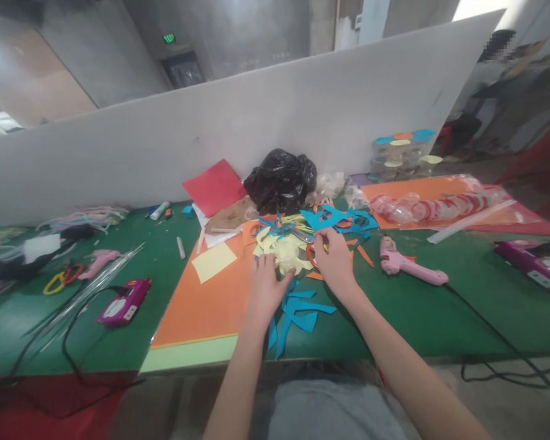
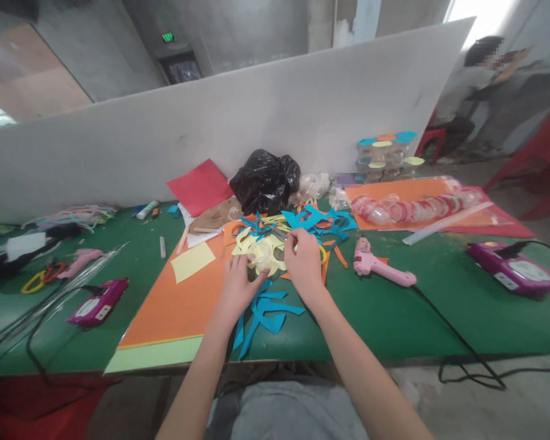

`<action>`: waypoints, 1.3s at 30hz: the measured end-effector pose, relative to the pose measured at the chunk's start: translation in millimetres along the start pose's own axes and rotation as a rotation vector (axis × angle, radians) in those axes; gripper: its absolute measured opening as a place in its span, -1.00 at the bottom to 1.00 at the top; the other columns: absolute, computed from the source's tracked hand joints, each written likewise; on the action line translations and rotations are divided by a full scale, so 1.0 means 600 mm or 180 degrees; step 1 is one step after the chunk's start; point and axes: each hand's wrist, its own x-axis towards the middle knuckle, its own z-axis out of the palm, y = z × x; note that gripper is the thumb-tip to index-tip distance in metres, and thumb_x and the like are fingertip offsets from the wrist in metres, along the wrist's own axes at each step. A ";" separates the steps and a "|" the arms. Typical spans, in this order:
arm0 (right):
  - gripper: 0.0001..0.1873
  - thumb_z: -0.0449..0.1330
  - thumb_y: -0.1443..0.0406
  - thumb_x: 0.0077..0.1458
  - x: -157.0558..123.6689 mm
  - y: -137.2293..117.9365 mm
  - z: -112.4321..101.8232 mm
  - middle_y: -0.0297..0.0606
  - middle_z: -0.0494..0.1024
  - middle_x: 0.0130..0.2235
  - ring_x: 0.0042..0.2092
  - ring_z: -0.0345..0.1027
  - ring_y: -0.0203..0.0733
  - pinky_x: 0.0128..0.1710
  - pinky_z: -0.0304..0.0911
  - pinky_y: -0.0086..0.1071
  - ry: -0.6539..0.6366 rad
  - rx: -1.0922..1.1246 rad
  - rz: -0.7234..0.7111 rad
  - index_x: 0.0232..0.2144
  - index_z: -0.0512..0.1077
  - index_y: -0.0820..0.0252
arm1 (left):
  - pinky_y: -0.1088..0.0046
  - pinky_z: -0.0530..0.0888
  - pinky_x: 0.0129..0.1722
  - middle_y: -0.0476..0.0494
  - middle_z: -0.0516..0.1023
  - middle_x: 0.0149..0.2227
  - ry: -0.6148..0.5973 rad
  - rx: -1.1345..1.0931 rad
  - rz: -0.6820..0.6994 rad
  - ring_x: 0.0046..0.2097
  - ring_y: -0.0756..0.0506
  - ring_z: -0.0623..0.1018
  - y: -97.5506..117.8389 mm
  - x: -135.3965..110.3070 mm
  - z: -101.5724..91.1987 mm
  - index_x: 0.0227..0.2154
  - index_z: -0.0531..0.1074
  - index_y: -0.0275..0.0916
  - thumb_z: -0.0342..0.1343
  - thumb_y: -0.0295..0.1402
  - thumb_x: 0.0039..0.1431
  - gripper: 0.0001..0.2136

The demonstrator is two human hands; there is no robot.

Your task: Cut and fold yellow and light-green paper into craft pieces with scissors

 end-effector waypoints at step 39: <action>-0.79 0.04 0.23 0.17 -0.003 0.010 -0.001 -0.16 0.52 -0.39 -0.24 0.16 0.00 -0.19 0.10 -0.21 0.0189 -0.0636 0.0169 -0.41 0.44 0.13 | 0.14 0.36 0.03 -0.20 0.39 -0.11 0.0167 -0.0404 -0.0059 0.04 -0.27 0.37 0.017 0.006 -0.009 -0.11 0.28 -0.20 0.23 -0.10 0.11 -0.60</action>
